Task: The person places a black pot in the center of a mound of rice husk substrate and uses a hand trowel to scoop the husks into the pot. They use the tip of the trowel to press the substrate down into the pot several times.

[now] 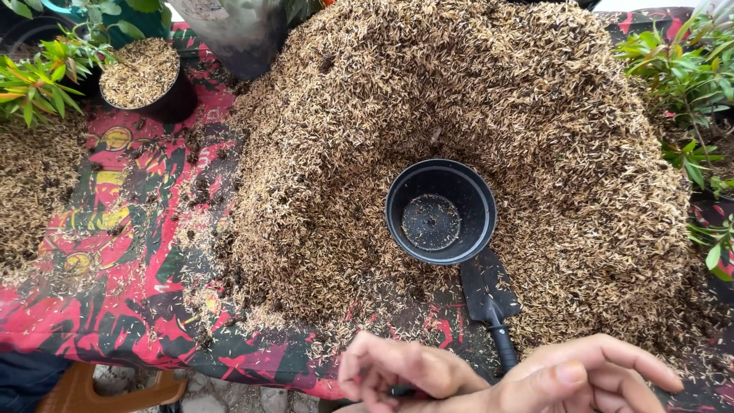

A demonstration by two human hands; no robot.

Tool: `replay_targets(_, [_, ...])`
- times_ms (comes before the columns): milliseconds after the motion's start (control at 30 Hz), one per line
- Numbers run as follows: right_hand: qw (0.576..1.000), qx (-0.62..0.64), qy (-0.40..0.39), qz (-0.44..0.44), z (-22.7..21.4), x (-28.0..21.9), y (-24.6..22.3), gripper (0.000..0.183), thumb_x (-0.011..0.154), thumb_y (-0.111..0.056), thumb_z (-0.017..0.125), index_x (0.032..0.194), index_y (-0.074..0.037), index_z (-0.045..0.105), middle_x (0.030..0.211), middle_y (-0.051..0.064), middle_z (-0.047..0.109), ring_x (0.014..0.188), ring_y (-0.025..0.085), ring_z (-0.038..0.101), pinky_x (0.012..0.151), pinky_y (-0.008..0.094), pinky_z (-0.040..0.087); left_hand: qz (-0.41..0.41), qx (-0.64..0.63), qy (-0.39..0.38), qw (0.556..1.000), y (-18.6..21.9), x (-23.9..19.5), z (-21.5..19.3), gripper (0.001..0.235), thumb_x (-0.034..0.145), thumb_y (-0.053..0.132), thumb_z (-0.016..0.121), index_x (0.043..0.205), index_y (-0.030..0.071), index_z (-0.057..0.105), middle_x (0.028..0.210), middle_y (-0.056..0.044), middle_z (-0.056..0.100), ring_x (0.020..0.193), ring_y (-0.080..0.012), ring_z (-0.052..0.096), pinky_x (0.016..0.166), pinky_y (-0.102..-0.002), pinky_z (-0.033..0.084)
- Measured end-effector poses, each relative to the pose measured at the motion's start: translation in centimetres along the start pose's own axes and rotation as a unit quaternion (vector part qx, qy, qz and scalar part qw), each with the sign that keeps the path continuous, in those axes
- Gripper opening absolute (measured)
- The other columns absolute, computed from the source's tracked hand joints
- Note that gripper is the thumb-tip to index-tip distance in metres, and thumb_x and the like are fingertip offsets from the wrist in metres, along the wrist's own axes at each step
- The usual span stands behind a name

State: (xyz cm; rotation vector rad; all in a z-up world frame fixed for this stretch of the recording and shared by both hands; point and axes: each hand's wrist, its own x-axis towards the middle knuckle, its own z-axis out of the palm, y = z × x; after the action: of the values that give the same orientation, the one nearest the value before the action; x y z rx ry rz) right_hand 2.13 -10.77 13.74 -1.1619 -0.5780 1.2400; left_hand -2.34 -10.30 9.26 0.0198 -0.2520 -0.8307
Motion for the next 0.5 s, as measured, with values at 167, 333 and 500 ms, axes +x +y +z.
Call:
replay_targets(167, [0.995,-0.007,-0.02,-0.093,0.7,0.4,-2.3,0.072,0.1,-0.068,0.023,0.116,-0.003,0.051,0.11,0.008,0.054,0.103,0.019,0.055,0.099,0.033,0.046,0.024,0.01,-0.006,1.0,0.1,0.6,0.3,0.061,0.119,0.033,0.054,0.163,-0.01,0.053,0.129,-0.017,0.074,0.107,-0.0169,0.071,0.101,-0.024,0.054])
replay_targets(333, [0.984,-0.116,0.05,0.125,1.3,-0.2,-4.3,0.022,0.103,-0.03,0.043,0.106,-0.019,0.061,0.096,-0.005,0.065,0.087,0.005,0.06,0.084,0.021,0.048,0.012,-0.031,-0.014,0.999,0.0,0.1,0.8,0.063,0.117,0.032,0.054,0.162,-0.012,0.051,0.125,-0.015,0.072,0.109,-0.0157,0.072,0.1,-0.021,0.05])
replay_targets(500, [0.996,-0.013,0.077,0.038,1.7,0.2,-3.4,0.044,0.106,-0.045,0.032,0.102,-0.011,0.06,0.098,0.003,0.065,0.09,0.011,0.063,0.091,0.025,0.049,0.005,-0.052,-0.036,0.998,-0.6,0.7,-0.8,0.062,0.119,0.029,0.051,0.164,-0.013,0.05,0.129,-0.021,0.073,0.111,-0.0213,0.073,0.104,-0.026,0.052])
